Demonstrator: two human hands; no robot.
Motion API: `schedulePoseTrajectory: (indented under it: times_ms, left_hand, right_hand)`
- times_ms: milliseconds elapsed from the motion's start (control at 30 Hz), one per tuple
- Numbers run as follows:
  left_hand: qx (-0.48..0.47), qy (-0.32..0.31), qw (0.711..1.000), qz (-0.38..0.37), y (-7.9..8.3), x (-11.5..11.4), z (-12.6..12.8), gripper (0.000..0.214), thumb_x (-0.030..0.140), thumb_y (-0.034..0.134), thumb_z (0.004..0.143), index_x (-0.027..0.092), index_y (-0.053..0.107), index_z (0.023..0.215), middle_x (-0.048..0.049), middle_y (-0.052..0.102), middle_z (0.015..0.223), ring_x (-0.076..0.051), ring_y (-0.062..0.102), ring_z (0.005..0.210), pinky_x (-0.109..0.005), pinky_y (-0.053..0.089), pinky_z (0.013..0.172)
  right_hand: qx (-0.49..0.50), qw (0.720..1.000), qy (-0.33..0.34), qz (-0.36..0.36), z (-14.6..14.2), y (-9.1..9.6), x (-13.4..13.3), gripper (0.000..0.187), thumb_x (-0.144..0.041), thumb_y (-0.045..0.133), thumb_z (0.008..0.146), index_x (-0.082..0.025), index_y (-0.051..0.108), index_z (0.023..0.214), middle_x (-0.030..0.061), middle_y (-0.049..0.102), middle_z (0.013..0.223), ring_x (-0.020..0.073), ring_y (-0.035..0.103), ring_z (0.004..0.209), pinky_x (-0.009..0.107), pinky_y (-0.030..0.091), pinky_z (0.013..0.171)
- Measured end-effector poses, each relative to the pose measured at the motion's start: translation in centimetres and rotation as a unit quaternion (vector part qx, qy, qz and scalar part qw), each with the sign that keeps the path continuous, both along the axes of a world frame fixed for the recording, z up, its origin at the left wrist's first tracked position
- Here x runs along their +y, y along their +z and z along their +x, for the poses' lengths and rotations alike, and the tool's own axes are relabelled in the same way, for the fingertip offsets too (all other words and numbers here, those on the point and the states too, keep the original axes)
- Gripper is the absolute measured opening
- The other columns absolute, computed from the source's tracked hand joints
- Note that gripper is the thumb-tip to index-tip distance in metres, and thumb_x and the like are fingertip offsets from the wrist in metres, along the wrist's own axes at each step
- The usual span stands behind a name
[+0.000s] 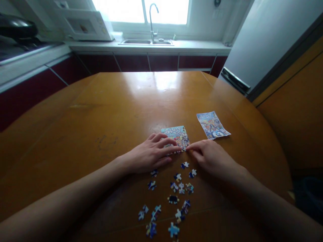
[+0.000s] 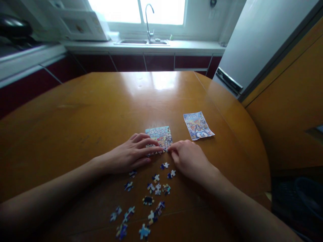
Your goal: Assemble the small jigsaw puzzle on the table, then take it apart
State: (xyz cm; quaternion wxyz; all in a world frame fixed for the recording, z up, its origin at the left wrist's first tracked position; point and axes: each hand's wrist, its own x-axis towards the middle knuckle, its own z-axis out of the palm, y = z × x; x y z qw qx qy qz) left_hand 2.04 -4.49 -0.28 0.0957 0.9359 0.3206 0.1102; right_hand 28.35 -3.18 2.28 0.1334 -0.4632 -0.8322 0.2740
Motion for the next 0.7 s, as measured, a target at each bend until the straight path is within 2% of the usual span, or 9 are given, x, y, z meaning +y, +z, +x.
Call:
schedulePoseTrajectory:
  times_ms: [100,200,267,367,467,567,700]
  left_hand:
    - [-0.003,-0.006,1.000,0.000,0.0,0.1,-0.1,0.048,0.040,0.052,0.100,0.039,0.043,0.147,-0.0018,0.052,0.142,-0.030,0.043,0.124,-0.049,0.034,0.109]
    - [-0.005,-0.008,1.000,-0.001,0.1,0.0,-0.2,0.049,0.040,0.050,0.101,0.040,0.040,0.149,-0.0023,0.050,0.143,-0.029,0.043,0.125,-0.049,0.035,0.110]
    - [-0.005,0.000,1.000,-0.002,0.2,-0.1,-0.2,0.051,0.040,0.048,0.102,0.039,0.036,0.151,-0.0036,0.049,0.144,-0.029,0.042,0.125,-0.049,0.036,0.111]
    - [-0.018,0.017,1.000,0.000,0.2,-0.2,-0.2,0.052,0.039,0.048,0.102,0.034,0.034,0.152,-0.0063,0.048,0.142,-0.028,0.041,0.126,-0.050,0.037,0.113]
    - [-0.025,0.024,0.999,0.000,0.2,-0.2,-0.1,0.050,0.038,0.048,0.102,0.031,0.037,0.150,-0.0073,0.048,0.140,-0.028,0.039,0.127,-0.049,0.037,0.114]
    - [-0.024,0.020,1.000,-0.003,0.2,-0.2,-0.1,0.047,0.037,0.048,0.102,0.030,0.040,0.148,-0.0072,0.049,0.140,-0.028,0.039,0.128,-0.050,0.037,0.115]
    - [-0.039,0.027,0.999,-0.009,0.1,-0.2,-0.1,0.038,0.032,0.049,0.102,0.027,0.049,0.139,-0.0079,0.050,0.138,-0.027,0.040,0.126,-0.049,0.039,0.113]
  right_hand:
    - [0.062,0.996,-0.063,0.005,0.4,-0.1,1.0,0.027,-0.015,0.054,0.084,-0.022,0.080,0.089,0.0062,0.078,0.084,0.0191,0.070,0.075,0.031,0.051,0.070]
    - [0.075,0.991,-0.105,0.022,0.7,-0.1,1.5,0.027,-0.014,0.054,0.083,-0.019,0.080,0.088,0.0065,0.077,0.078,0.0187,0.068,0.069,0.031,0.050,0.067]
    - [0.065,0.994,-0.088,0.018,0.6,0.1,1.2,0.029,-0.014,0.053,0.084,-0.019,0.080,0.094,0.0071,0.078,0.082,0.0194,0.069,0.071,0.032,0.051,0.068]
    - [0.046,0.999,-0.018,0.011,0.0,0.1,0.4,0.036,-0.014,0.052,0.087,-0.024,0.078,0.109,0.0067,0.079,0.099,0.0210,0.071,0.082,0.034,0.053,0.076]
    - [0.021,0.999,0.024,0.019,-0.6,-0.2,-0.2,0.039,-0.014,0.051,0.088,-0.029,0.076,0.114,0.0058,0.078,0.105,0.0224,0.072,0.089,0.036,0.053,0.082]
    - [0.007,1.000,0.020,0.023,-0.8,-0.6,-0.4,0.036,-0.015,0.052,0.089,-0.028,0.077,0.112,0.0064,0.079,0.102,0.0229,0.073,0.089,0.035,0.054,0.081]
    - [0.036,0.999,-0.026,0.027,-0.9,-0.7,-0.2,0.032,-0.014,0.051,0.089,-0.023,0.077,0.105,0.0067,0.078,0.100,0.0219,0.072,0.089,0.034,0.054,0.081]
